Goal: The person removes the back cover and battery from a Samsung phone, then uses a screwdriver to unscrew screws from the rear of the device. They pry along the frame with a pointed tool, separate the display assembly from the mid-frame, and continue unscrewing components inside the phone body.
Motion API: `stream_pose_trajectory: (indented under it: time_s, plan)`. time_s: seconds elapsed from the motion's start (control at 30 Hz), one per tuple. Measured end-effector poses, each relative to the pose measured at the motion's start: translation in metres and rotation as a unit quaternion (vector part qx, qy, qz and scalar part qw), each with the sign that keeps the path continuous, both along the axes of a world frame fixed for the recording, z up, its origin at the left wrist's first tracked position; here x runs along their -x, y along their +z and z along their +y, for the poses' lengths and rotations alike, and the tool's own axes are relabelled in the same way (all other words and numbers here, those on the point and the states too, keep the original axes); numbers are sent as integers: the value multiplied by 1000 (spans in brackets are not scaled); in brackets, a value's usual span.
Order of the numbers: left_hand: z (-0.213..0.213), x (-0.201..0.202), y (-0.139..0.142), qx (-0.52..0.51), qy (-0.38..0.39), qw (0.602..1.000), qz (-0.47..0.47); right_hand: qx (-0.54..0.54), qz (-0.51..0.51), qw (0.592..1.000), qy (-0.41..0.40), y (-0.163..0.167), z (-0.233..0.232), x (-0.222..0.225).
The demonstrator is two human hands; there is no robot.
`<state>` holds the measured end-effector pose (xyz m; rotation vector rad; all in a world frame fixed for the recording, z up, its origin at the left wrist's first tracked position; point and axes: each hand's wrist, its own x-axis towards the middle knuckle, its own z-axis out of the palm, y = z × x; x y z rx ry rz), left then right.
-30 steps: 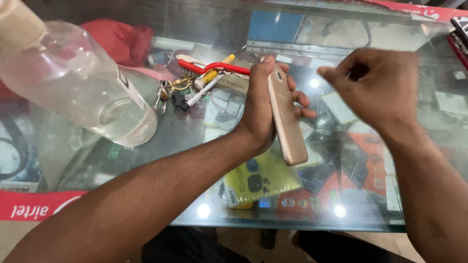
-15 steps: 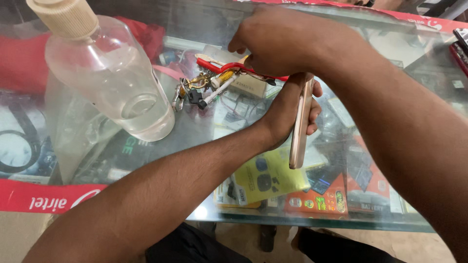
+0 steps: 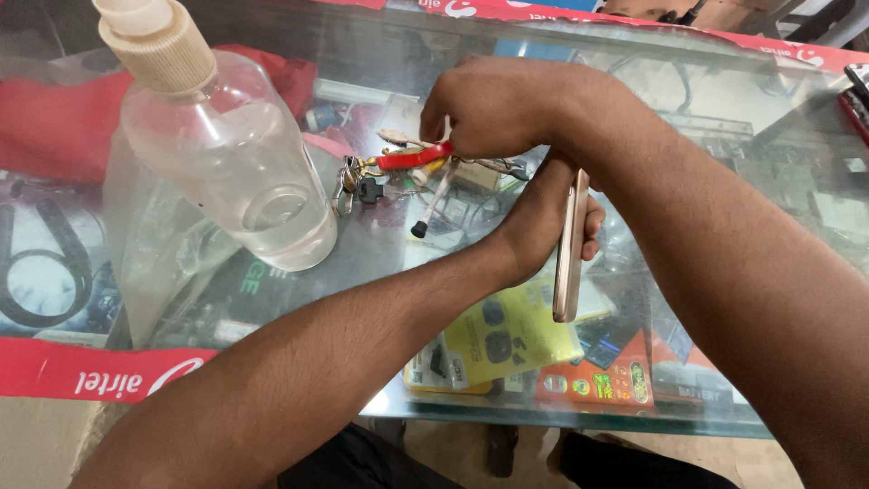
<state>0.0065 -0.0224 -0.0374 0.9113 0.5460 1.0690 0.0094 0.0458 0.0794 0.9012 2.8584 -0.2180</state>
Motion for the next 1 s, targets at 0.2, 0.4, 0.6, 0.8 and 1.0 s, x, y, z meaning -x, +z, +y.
stream_pose_trajectory:
  time_s: [0.2,0.4,0.6,0.8,1.0]
  plan:
    - [2,-4,-1,16,0,1000,-8,-14,4,1000,26,-2,6,-4]
    - [-1,3,6,15,11,1000,0,-18,213,975,62,-6,16,-2]
    - [2,4,2,20,9,999,-25,-73,203,972,97,-7,14,8]
    - [5,4,-3,17,9,999,-44,-15,148,984,102,-8,11,13]
    - [4,5,0,4,0,1000,-14,-32,169,982,84,-7,9,8]
